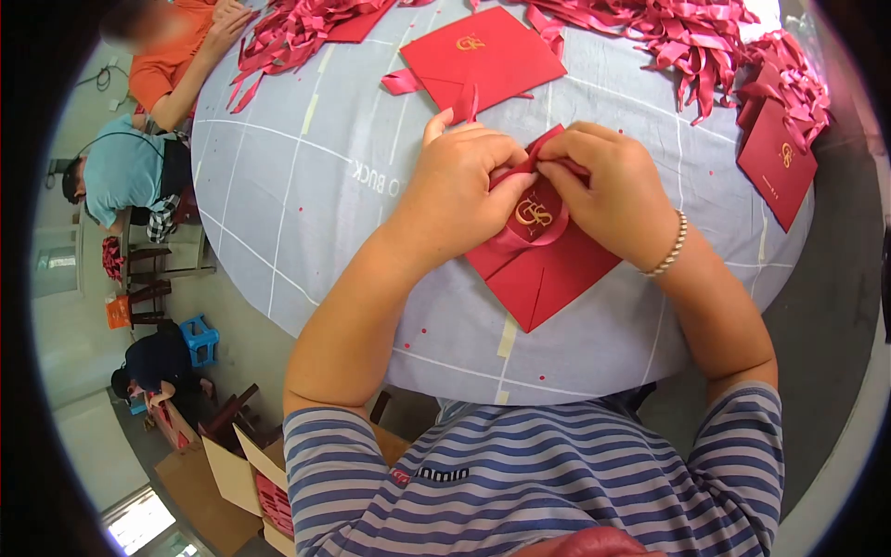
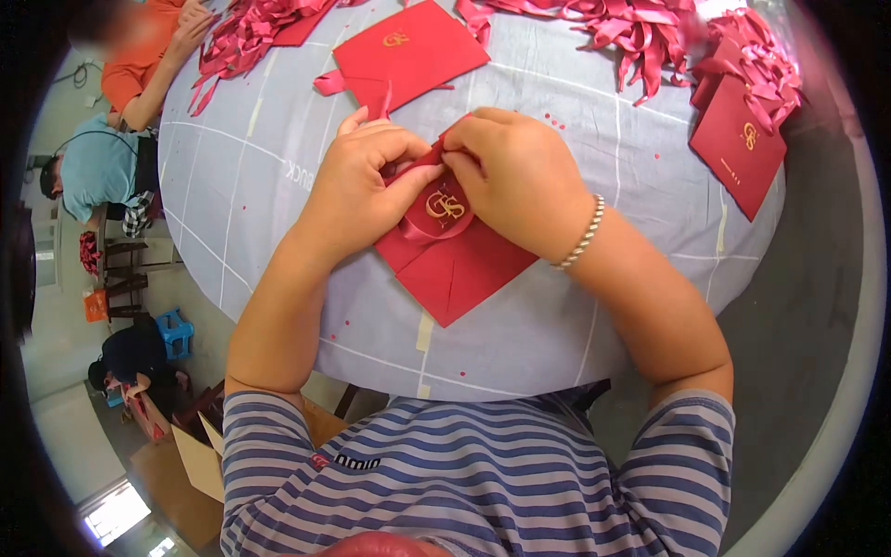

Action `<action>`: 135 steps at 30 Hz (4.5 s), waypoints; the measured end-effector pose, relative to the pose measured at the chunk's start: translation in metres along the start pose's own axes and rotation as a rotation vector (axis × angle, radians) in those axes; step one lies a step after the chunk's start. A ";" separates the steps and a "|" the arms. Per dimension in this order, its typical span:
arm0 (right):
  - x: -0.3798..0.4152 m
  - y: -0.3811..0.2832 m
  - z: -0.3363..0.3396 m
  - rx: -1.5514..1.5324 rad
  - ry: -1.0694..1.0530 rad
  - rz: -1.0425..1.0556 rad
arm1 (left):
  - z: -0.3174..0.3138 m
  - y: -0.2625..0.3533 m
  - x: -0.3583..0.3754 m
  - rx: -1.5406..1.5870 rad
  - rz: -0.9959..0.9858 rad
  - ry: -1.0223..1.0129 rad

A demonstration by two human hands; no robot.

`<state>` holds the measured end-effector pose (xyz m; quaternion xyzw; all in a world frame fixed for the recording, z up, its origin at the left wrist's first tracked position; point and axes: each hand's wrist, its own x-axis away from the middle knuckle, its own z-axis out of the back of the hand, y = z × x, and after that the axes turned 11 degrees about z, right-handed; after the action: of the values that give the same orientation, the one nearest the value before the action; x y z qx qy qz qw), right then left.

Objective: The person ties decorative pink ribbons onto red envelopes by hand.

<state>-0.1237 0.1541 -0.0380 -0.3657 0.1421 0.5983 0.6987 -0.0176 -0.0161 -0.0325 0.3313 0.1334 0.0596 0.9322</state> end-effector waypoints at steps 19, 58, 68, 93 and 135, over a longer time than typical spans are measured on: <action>-0.037 0.016 0.057 -0.418 -0.402 -0.086 | 0.010 0.039 0.018 -0.366 -0.443 0.229; -0.060 0.042 0.006 -1.129 0.083 -0.702 | 0.036 0.026 0.013 0.125 -0.092 -0.100; -0.105 -0.054 0.108 -1.407 -0.063 -0.551 | 0.030 0.010 0.007 1.027 -0.108 0.028; 0.019 0.133 0.076 0.267 -0.103 -0.033 | -0.003 0.011 0.009 -0.051 0.352 -0.053; -0.001 0.005 0.001 -0.344 0.009 -0.107 | 0.023 -0.008 -0.002 0.440 0.277 -0.162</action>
<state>-0.1288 0.1540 -0.0384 -0.4893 0.0211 0.5743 0.6560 -0.0126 -0.0369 -0.0200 0.5447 0.0213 0.1294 0.8283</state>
